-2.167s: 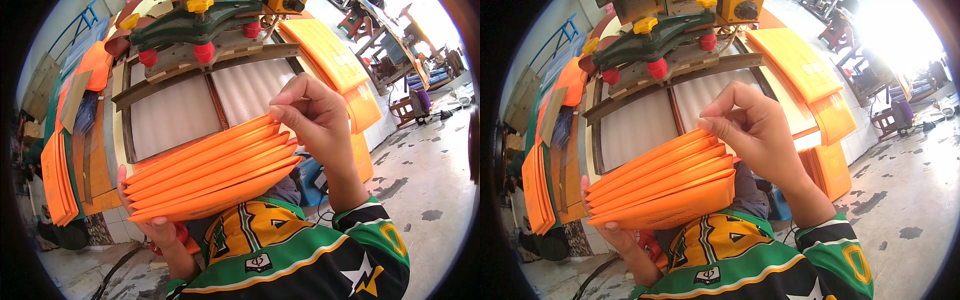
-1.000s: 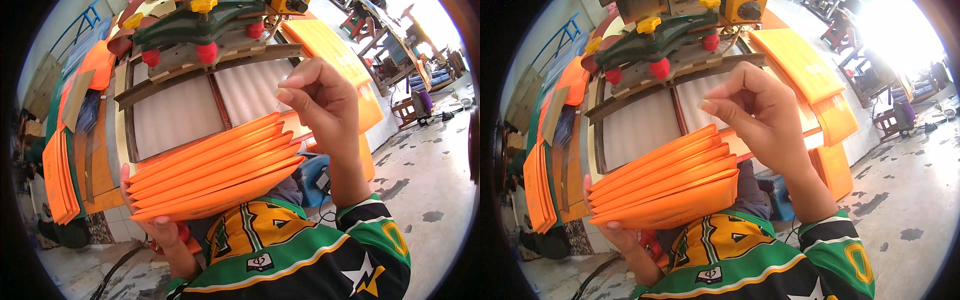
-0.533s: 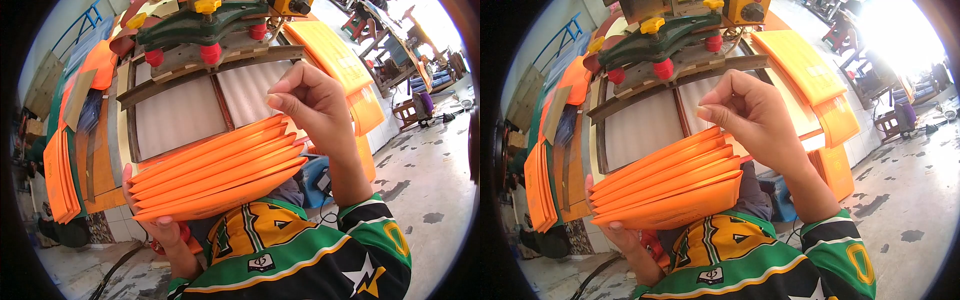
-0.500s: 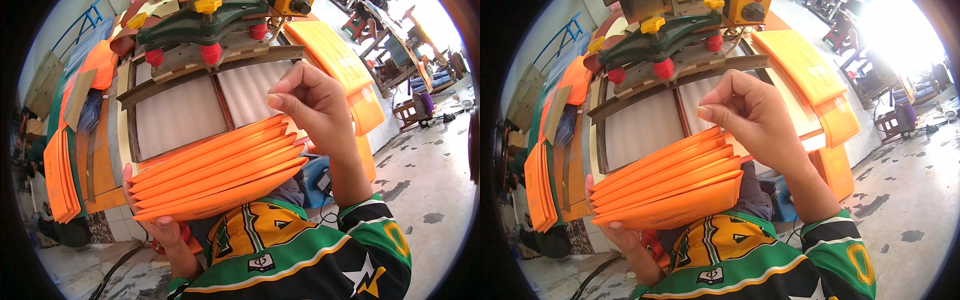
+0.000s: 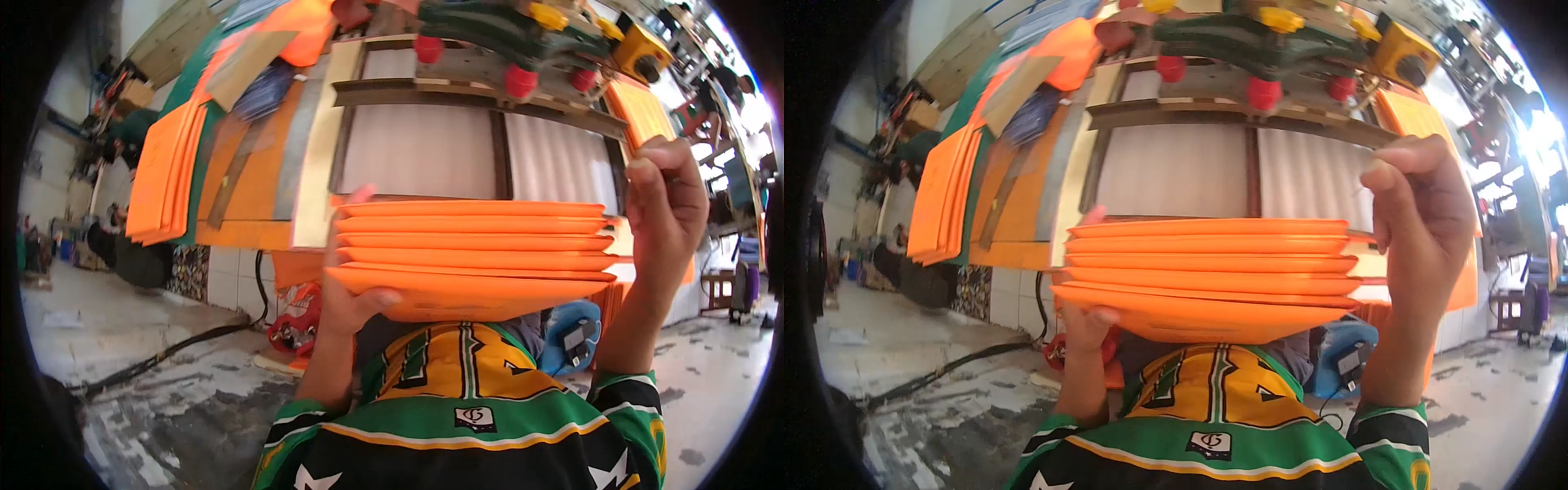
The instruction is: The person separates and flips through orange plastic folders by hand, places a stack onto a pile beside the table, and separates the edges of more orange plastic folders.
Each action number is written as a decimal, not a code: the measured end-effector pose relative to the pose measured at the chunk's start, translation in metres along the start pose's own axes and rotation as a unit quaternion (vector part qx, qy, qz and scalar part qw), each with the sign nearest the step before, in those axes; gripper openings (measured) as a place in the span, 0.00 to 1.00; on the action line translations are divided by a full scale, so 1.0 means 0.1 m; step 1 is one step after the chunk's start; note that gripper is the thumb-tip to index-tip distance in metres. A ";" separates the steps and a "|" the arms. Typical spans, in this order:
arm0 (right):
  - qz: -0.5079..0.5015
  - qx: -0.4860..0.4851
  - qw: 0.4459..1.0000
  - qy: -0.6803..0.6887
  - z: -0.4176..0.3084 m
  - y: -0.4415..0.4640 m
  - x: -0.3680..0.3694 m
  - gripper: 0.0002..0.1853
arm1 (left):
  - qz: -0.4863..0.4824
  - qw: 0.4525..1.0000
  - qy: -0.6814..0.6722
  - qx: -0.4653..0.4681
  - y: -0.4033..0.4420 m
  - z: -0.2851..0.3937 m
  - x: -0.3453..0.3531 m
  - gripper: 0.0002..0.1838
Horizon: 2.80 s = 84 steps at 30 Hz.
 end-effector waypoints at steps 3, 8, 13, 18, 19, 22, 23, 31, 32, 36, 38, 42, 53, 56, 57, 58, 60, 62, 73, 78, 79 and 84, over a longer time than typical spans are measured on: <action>-0.084 -0.049 0.994 0.056 -0.12 0.11 0.19 0.04 | -0.096 0.982 -0.164 -0.022 -0.02 -0.02 0.05 0.60; -0.179 -0.053 0.979 0.078 -0.33 0.28 0.69 0.05 | -0.086 0.978 -0.173 -0.076 -0.09 -0.04 0.06 0.55; -0.368 -0.057 0.923 0.097 -0.42 0.44 1.23 0.06 | -0.086 0.974 -0.191 -0.085 -0.08 -0.06 0.06 0.54; -0.509 -0.015 0.859 0.052 -0.45 0.51 1.61 0.04 | -0.117 0.971 -0.178 -0.107 -0.13 -0.19 0.04 0.52; -0.519 -0.025 0.854 0.035 -0.47 0.52 1.67 0.04 | -0.090 0.977 -0.175 -0.082 -0.15 -0.18 0.04 0.51; -0.529 -0.028 0.848 0.023 -0.47 0.55 1.81 0.04 | -0.080 0.984 -0.151 -0.049 -0.13 -0.13 0.03 0.50; -0.520 -0.016 0.853 0.035 -0.44 0.56 1.85 0.05 | -0.087 0.985 -0.140 -0.045 -0.12 -0.14 0.02 0.49; -0.488 -0.034 0.870 0.057 -0.22 0.49 1.91 0.07 | -0.107 0.981 -0.148 -0.062 -0.05 -0.04 0.03 0.49; -0.482 -0.038 0.873 0.061 -0.19 0.49 1.91 0.07 | -0.106 0.981 -0.151 -0.062 -0.06 -0.05 0.03 0.49; -0.480 -0.048 0.875 0.045 -0.20 0.49 1.90 0.08 | -0.114 0.983 -0.124 -0.068 -0.08 -0.12 0.01 0.49; -0.475 -0.078 0.876 0.037 -0.20 0.48 1.91 0.08 | -0.129 0.979 -0.139 -0.071 -0.07 -0.13 0.01 0.49; -0.489 -0.175 0.855 0.012 -0.17 0.48 1.94 0.07 | -0.145 0.978 -0.119 -0.094 -0.06 -0.11 0.02 0.49; -0.457 0.052 0.879 0.123 -0.08 0.46 1.88 0.06 | -0.129 0.977 -0.153 -0.073 -0.09 -0.14 0.03 0.51; -0.467 0.049 0.878 0.094 -0.08 0.48 1.87 0.07 | -0.134 0.978 -0.147 -0.062 -0.08 -0.14 0.03 0.51; -0.469 0.052 0.878 0.085 -0.09 0.49 1.86 0.06 | -0.135 0.978 -0.147 -0.063 -0.09 -0.15 0.04 0.51; -0.468 0.052 0.878 0.085 -0.11 0.49 1.86 0.06 | -0.131 0.978 -0.144 -0.069 -0.10 -0.16 0.03 0.52; -0.478 0.061 0.872 0.085 -0.13 0.49 1.86 0.07 | -0.127 0.979 -0.140 -0.075 -0.10 -0.16 0.02 0.52; -0.498 0.042 0.864 0.062 -0.15 0.50 1.87 0.07 | -0.139 0.976 -0.140 -0.091 -0.10 -0.16 0.01 0.52; -0.463 0.017 0.884 0.066 -0.11 0.48 1.82 0.06 | -0.133 0.977 -0.144 -0.079 -0.10 -0.14 0.04 0.53; -0.457 0.007 0.889 0.016 -0.16 0.51 1.79 0.05 | -0.164 0.974 -0.142 -0.060 -0.06 -0.16 0.05 0.53; -0.456 0.008 0.890 0.018 -0.16 0.51 1.78 0.05 | -0.158 0.973 -0.150 -0.069 -0.08 -0.15 0.05 0.54; -0.490 -0.058 0.870 -0.011 -0.15 0.50 1.82 0.06 | -0.173 0.973 -0.137 -0.060 -0.08 -0.21 0.00 0.55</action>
Point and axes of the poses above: each hand's wrist, its own y-axis towards the middle knuckle, its own x-axis out of the palm, z = x × y, the point moved 4 cm from there along y, towards the middle knuckle, and after that the axes turned 15 degrees about -z, right-handed, at the moved point
